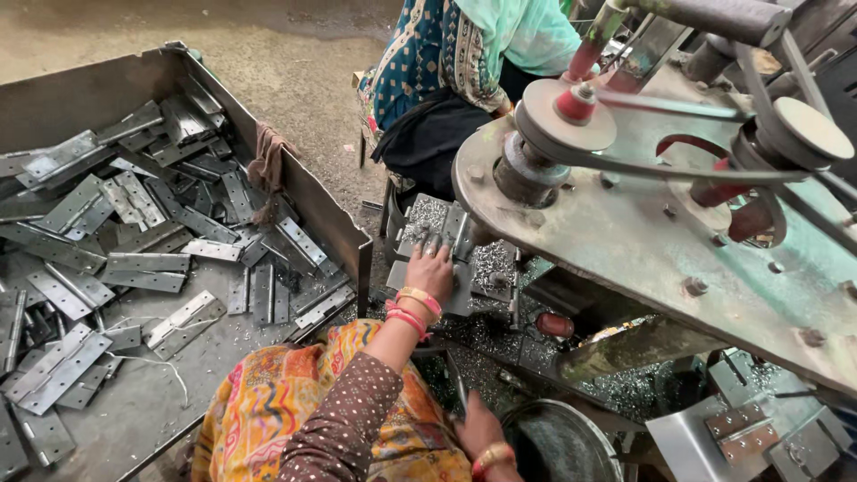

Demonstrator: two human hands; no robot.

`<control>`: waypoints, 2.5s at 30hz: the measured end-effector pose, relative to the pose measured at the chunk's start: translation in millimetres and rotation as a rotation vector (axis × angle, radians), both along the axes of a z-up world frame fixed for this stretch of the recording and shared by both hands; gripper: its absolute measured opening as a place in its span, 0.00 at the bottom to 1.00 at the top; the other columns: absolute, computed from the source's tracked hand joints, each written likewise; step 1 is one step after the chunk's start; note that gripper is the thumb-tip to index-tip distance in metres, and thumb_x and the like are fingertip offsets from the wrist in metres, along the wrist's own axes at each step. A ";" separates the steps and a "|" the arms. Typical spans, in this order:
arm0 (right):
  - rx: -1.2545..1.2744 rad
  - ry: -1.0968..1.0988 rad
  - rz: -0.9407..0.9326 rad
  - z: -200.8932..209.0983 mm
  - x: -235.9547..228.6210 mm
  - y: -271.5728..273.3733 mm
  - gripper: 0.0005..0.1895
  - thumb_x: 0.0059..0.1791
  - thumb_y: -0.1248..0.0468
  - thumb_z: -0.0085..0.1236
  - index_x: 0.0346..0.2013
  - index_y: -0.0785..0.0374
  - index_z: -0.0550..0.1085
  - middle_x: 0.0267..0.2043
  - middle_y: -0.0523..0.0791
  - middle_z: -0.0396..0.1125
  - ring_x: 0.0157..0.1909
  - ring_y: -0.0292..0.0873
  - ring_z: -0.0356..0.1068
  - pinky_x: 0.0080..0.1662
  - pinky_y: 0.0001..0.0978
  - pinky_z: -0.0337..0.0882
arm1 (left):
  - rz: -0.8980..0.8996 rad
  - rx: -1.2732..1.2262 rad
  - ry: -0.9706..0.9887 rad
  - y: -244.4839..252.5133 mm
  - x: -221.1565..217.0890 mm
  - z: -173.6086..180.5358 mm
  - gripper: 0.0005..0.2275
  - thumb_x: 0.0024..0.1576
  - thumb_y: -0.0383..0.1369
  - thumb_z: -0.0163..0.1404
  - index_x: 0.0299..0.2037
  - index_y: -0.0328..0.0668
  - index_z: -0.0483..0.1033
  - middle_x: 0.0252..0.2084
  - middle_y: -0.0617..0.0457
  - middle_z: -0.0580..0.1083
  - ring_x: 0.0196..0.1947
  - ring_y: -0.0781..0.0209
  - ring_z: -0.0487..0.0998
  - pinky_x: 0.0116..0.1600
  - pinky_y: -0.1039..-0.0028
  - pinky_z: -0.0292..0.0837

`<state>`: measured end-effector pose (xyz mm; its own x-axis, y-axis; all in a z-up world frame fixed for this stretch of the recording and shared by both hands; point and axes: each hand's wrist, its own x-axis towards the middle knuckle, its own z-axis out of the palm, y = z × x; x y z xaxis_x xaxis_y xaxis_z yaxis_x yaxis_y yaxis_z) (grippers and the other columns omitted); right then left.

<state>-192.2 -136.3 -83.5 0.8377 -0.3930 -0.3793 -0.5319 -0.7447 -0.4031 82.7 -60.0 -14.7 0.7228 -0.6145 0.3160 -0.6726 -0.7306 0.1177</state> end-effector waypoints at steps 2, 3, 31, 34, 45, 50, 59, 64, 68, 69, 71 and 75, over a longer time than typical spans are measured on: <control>-0.021 0.024 -0.005 -14.4 -3.1 -4.9 0.30 0.47 0.56 0.62 0.56 0.66 0.60 0.40 0.62 0.72 0.44 0.67 0.74 0.45 0.55 0.73 | -0.014 0.033 0.067 -5.8 2.9 -0.7 0.15 0.57 0.33 0.46 0.52 0.44 0.80 0.67 0.46 0.67 0.71 0.49 0.61 0.72 0.51 0.51; -0.020 0.086 -0.016 -18.3 -6.0 -1.9 0.30 0.49 0.55 0.60 0.57 0.66 0.59 0.39 0.61 0.72 0.44 0.66 0.75 0.45 0.54 0.74 | -0.023 0.059 0.106 -2.6 0.4 -2.3 0.15 0.57 0.33 0.46 0.51 0.46 0.80 0.67 0.46 0.66 0.71 0.49 0.61 0.72 0.51 0.50; 0.060 -0.845 -0.282 91.5 39.3 -13.0 0.31 0.47 0.60 0.65 0.61 0.62 0.64 0.59 0.53 0.55 0.51 0.47 0.69 0.46 0.34 0.78 | -0.145 -0.228 -0.221 40.7 -87.0 50.4 0.11 0.58 0.29 0.47 0.49 0.40 0.74 0.48 0.47 0.69 0.40 0.53 0.77 0.63 0.50 0.65; 0.039 -0.823 -0.264 90.0 39.4 -15.4 0.31 0.48 0.58 0.65 0.61 0.63 0.64 0.59 0.54 0.56 0.51 0.47 0.69 0.46 0.35 0.77 | -0.066 -0.088 -0.020 38.9 -74.4 39.7 0.14 0.61 0.30 0.45 0.55 0.37 0.73 0.52 0.45 0.69 0.46 0.53 0.76 0.58 0.58 0.67; 0.005 -0.752 -0.187 88.2 42.3 -16.4 0.31 0.47 0.56 0.65 0.60 0.62 0.65 0.60 0.53 0.56 0.51 0.46 0.70 0.47 0.35 0.77 | 0.050 -0.106 0.024 45.9 -94.3 13.7 0.25 0.63 0.49 0.39 0.55 0.34 0.77 0.65 0.44 0.67 0.69 0.49 0.62 0.69 0.48 0.54; 0.015 -0.711 -0.178 82.1 41.9 -20.9 0.31 0.45 0.56 0.66 0.59 0.62 0.66 0.60 0.53 0.58 0.50 0.47 0.70 0.47 0.35 0.78 | 0.055 -0.153 0.067 28.3 -83.4 14.5 0.19 0.65 0.42 0.42 0.51 0.34 0.79 0.65 0.44 0.69 0.69 0.48 0.63 0.70 0.48 0.55; -0.205 -0.299 0.048 -13.7 -4.1 -6.3 0.34 0.42 0.53 0.70 0.56 0.63 0.67 0.48 0.57 0.69 0.47 0.60 0.72 0.48 0.50 0.74 | 0.048 -0.126 0.089 31.0 -74.2 19.7 0.16 0.60 0.35 0.44 0.53 0.35 0.78 0.65 0.46 0.69 0.69 0.48 0.64 0.70 0.47 0.55; -0.092 -0.175 0.093 -45.8 -11.7 -15.3 0.39 0.42 0.52 0.68 0.60 0.66 0.61 0.41 0.60 0.72 0.43 0.63 0.74 0.45 0.50 0.74 | -0.002 -0.119 0.064 40.9 -78.4 5.0 0.17 0.60 0.37 0.45 0.53 0.36 0.78 0.65 0.44 0.69 0.70 0.46 0.63 0.71 0.49 0.54; -0.033 0.144 0.095 -10.5 32.2 -40.2 0.43 0.43 0.46 0.70 0.59 0.66 0.58 0.38 0.58 0.72 0.42 0.61 0.76 0.45 0.50 0.76 | -0.004 -0.092 0.015 36.6 -68.2 4.8 0.18 0.55 0.35 0.45 0.53 0.37 0.78 0.64 0.44 0.69 0.68 0.46 0.63 0.67 0.46 0.53; -0.041 0.188 0.088 -2.1 36.2 -40.8 0.40 0.43 0.44 0.70 0.56 0.64 0.61 0.38 0.56 0.73 0.42 0.60 0.76 0.44 0.50 0.76 | 0.000 -0.103 0.051 35.2 -69.0 3.4 0.17 0.58 0.36 0.44 0.52 0.36 0.78 0.65 0.43 0.68 0.68 0.45 0.63 0.68 0.46 0.53; -0.102 0.090 0.148 9.0 40.0 -39.5 0.35 0.43 0.45 0.70 0.50 0.64 0.64 0.37 0.57 0.73 0.41 0.62 0.75 0.43 0.52 0.75 | 0.006 -0.133 0.118 26.6 -62.6 3.5 0.17 0.64 0.40 0.44 0.51 0.35 0.79 0.66 0.40 0.67 0.69 0.43 0.63 0.70 0.45 0.53; -0.044 0.033 0.050 1.0 17.9 -23.2 0.30 0.44 0.50 0.66 0.50 0.63 0.64 0.36 0.58 0.73 0.39 0.63 0.75 0.40 0.53 0.74 | 0.045 -0.052 0.065 14.3 -51.7 8.1 0.15 0.59 0.34 0.45 0.51 0.35 0.79 0.64 0.41 0.68 0.69 0.43 0.63 0.70 0.49 0.54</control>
<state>-174.3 -159.5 -82.5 0.8440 -0.3676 -0.3905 -0.5058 -0.7876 -0.3518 31.0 -45.7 -6.5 0.7694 -0.5647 0.2984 -0.6288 -0.7519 0.1981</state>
